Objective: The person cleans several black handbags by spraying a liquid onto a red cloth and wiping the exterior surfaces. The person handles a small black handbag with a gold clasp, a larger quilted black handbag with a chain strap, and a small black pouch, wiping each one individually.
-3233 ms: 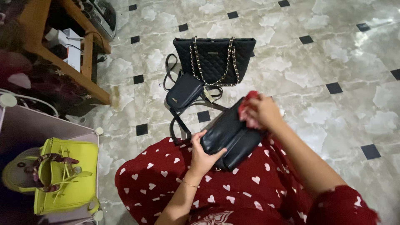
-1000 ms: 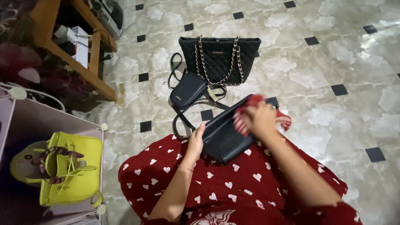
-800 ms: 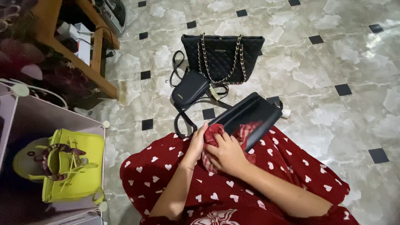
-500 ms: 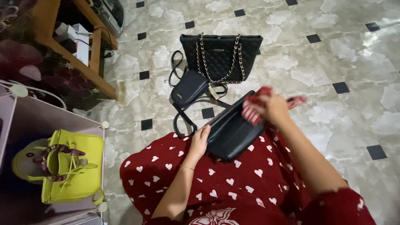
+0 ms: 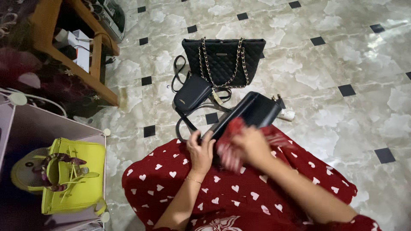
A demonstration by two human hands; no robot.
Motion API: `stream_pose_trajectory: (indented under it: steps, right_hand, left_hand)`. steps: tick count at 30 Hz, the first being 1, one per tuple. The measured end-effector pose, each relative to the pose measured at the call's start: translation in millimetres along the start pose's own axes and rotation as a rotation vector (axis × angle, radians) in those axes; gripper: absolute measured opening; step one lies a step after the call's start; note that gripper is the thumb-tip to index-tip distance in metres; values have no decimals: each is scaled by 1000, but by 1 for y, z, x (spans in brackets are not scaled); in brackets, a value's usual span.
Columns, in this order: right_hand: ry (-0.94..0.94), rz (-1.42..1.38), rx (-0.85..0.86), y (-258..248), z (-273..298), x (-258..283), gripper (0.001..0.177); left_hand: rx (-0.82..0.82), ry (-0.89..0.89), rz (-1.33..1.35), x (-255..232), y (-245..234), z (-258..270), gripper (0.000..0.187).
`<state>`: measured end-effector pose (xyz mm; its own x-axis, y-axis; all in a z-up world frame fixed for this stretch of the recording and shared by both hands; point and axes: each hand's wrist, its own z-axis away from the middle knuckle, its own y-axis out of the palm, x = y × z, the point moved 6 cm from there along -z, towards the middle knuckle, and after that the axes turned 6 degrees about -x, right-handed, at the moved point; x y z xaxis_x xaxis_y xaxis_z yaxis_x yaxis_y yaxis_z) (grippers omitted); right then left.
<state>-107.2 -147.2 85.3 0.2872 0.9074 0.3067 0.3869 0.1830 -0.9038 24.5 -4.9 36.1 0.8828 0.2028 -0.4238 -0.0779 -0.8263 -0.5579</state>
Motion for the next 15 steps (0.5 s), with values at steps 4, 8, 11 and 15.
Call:
stream_pose_trajectory:
  steps: [4,8,11,15]
  right_hand:
    - [280,11,-224,-30,-15,-114,36]
    - [410,-16,-237,-20,-17,-149,39]
    - [493,-191,-290,-15,-15,-153,40]
    - [934,-802,-308,9,6,-187,42]
  left_hand:
    - [199,253,50,3,28,27,23]
    - [525,238,86,-3,32,25,48]
    - [666,166,107,-29,7,5,88]
    - [617,264,-2,-60,7,-21,105]
